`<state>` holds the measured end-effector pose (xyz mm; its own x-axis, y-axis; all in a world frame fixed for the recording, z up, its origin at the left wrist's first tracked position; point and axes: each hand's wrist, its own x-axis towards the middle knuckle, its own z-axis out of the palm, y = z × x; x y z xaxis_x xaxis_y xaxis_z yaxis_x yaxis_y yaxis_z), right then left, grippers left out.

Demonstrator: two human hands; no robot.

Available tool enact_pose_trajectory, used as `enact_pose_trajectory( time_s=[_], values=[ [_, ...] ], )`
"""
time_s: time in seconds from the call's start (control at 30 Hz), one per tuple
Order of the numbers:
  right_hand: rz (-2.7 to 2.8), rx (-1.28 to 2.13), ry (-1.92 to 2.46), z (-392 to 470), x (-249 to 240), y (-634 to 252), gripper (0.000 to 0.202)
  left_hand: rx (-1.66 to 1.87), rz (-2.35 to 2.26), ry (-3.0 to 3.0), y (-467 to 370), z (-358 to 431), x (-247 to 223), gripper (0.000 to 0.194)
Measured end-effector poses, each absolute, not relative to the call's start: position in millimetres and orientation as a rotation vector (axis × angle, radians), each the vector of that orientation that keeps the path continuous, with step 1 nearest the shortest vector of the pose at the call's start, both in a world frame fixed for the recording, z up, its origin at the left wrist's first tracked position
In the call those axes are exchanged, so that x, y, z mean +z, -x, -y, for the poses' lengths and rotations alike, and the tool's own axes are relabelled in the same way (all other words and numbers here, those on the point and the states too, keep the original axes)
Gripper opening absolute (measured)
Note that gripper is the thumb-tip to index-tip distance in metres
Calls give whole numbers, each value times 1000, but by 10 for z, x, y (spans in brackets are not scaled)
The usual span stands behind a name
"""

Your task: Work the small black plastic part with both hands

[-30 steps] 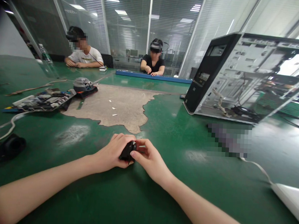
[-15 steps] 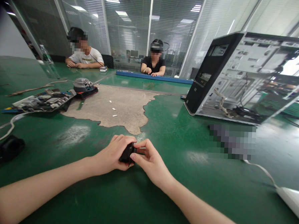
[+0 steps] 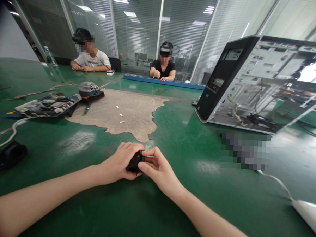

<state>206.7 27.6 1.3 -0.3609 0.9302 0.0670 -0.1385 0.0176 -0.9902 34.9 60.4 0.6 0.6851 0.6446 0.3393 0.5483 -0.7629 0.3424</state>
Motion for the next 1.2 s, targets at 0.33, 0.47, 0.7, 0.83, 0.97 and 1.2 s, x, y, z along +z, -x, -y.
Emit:
enact_pose_trajectory(
  time_s=[0.33, 0.47, 0.7, 0.83, 0.97, 1.2],
  values=[
    [1440, 1477, 978, -299, 40, -2063, 30, 666, -967, -2665, -350, -605, 26, 55],
    [1429, 1501, 915, -286, 43, -2073, 32, 660, -963, -2672, -351, -602, 20, 53],
    [1383, 1475, 943, -292, 48, -2058, 27, 657, -962, -2675, -349, -607, 22, 56],
    [1398, 1454, 1028, -302, 53, -2057, 30, 654, -971, -2665, -359, -605, 29, 57],
    [1433, 1495, 959, -301, 45, -2071, 32, 660, -976, -2661, -362, -600, 26, 55],
    [1388, 1494, 914, -282, 49, -2062, 27, 668, -968, -2681, -352, -611, 11, 57]
  ],
)
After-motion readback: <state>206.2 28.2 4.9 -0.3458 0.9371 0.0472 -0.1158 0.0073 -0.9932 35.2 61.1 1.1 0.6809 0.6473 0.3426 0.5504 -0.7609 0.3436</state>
